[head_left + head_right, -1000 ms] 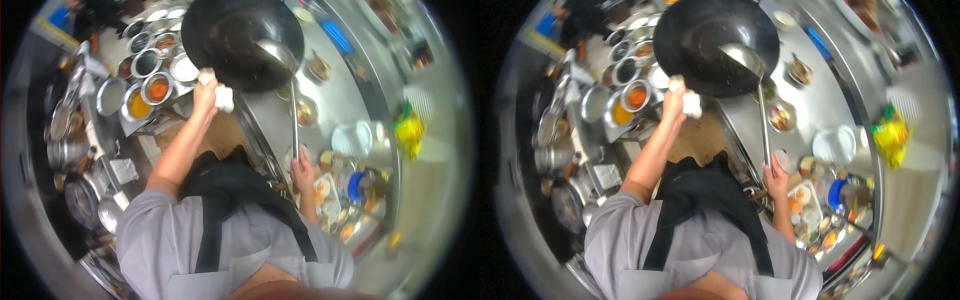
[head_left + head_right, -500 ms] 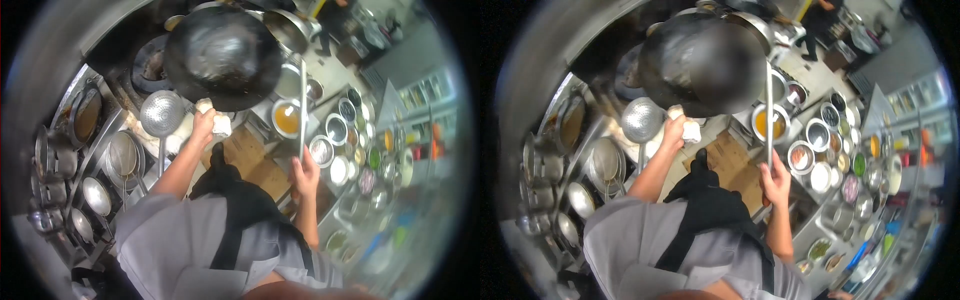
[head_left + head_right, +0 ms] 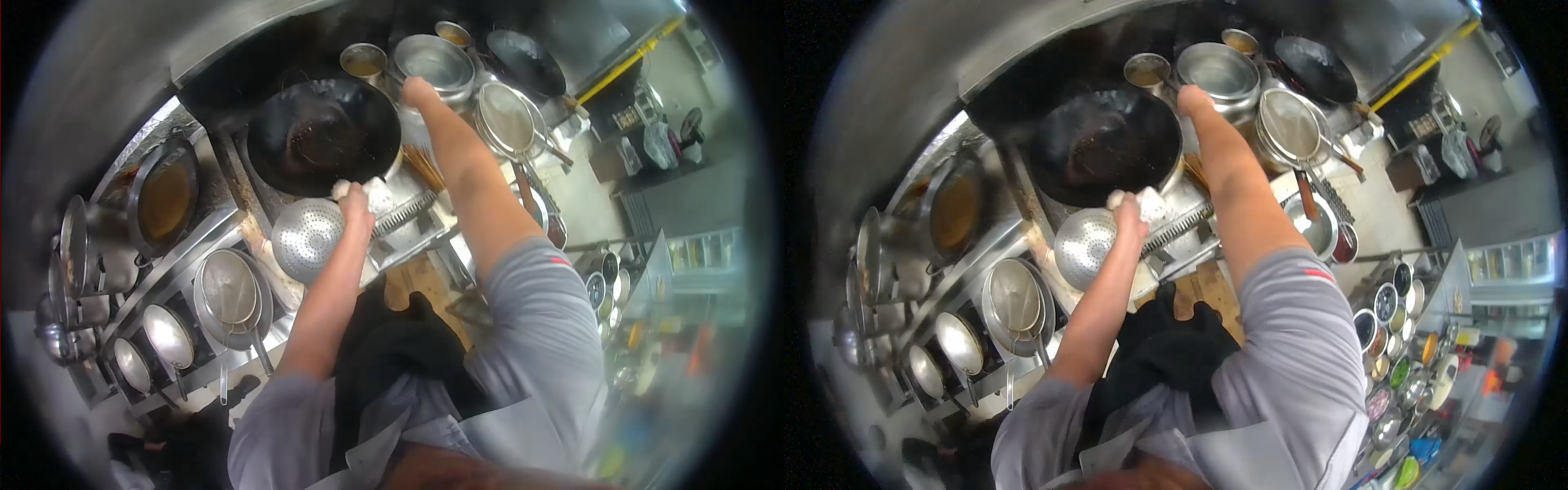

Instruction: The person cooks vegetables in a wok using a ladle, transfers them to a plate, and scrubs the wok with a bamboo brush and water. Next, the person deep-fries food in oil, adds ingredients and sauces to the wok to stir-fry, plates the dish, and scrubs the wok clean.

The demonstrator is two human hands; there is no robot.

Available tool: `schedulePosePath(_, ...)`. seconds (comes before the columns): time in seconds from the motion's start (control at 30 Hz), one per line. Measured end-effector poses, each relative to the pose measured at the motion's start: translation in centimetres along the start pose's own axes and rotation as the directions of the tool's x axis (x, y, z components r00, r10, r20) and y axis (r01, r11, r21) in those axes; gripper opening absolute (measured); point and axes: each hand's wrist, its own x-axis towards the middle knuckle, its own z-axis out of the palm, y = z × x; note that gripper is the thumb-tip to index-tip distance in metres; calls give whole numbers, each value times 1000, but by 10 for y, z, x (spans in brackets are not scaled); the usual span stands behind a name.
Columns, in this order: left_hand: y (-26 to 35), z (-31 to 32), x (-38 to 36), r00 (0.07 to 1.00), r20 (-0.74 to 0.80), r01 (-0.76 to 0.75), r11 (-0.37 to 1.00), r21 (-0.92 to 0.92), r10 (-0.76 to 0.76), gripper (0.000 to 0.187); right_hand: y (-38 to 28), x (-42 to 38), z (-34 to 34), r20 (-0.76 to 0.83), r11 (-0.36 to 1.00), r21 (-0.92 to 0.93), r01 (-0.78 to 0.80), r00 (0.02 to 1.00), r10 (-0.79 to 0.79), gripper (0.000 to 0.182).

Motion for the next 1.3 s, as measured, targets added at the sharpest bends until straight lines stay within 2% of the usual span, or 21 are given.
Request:
schedulePosePath(0.1,-2,-7,9,993,54,106,994,24,-107,33,-13,26,14,-36,992,64,-108,993,111,27)
schedulePosePath(0.13,-5,-14,22,992,58,104,992,73,-108,35,34,117,96,-14,959,-216,183,982,-190,27)
schedulePosePath(0.17,-6,-17,31,993,64,98,992,77,-103,35,38,113,85,-22,960,-213,180,982,-189,27)
schedulePosePath(0.2,-6,-20,39,987,91,124,989,77,-130,35,35,94,61,176,932,354,-82,984,19,25)
schedulePosePath(0.23,-5,-25,43,980,114,151,985,82,-160,36,32,71,48,448,548,727,-413,891,77,25)
schedulePosePath(0.27,6,-21,28,969,150,189,979,75,-198,36,32,52,46,404,385,828,-407,910,95,27)
schedulePosePath(0.3,2,-27,35,968,150,190,978,81,-200,36,32,28,40,403,380,830,-409,910,98,27)
schedulePosePath(0.37,-12,-35,68,979,181,70,990,123,-92,34,32,-5,21,89,817,553,-163,987,136,24)
schedulePosePath(0.43,-9,-32,60,984,161,56,990,129,-77,31,45,-25,32,9,743,651,-156,980,197,27)
schedulePosePath(0.5,3,-26,40,977,161,119,983,139,-141,30,54,-41,36,-247,854,505,-125,927,282,31)
schedulePosePath(0.67,-2,-25,42,971,206,96,987,129,-121,26,112,22,81,-202,883,358,-304,898,391,30)
schedulePosePath(0.7,3,-22,43,971,203,100,987,128,-124,26,132,64,99,35,922,330,-204,978,203,27)
schedulePosePath(0.73,3,-25,43,946,261,171,979,108,-194,27,164,60,110,19,451,892,33,994,-109,19)
schedulePosePath(0.77,1,-34,41,914,311,245,966,85,-260,28,198,56,122,0,-298,945,-134,912,-410,15)
schedulePosePath(0.8,4,-40,42,894,337,284,955,81,-295,28,176,47,92,288,-515,765,-388,920,-265,10)
schedulePosePath(0.83,4,-41,35,901,328,279,958,59,-283,28,146,40,44,577,-714,478,-512,796,-184,7)
schedulePosePath(0.97,-1,-54,-25,967,224,147,985,-96,-122,24,149,-8,-12,459,-762,429,-485,844,-279,12)
schedulePosePath(1.03,-16,-88,-30,997,57,52,999,16,-53,23,161,-24,-39,559,-741,289,-606,735,-383,17)
schedulePosePath(1.13,-23,-101,-81,999,-1,54,998,-20,-54,20,171,-65,-65,484,-709,252,-658,721,-497,28)
schedulePosePath(1.17,-25,-102,-92,998,-14,60,998,-11,-60,20,160,-90,-82,492,-707,328,-626,752,-438,31)
schedulePosePath(1.3,-39,-116,-104,1000,15,23,999,-36,-23,19,157,-138,-94,505,-601,348,-720,684,-527,32)
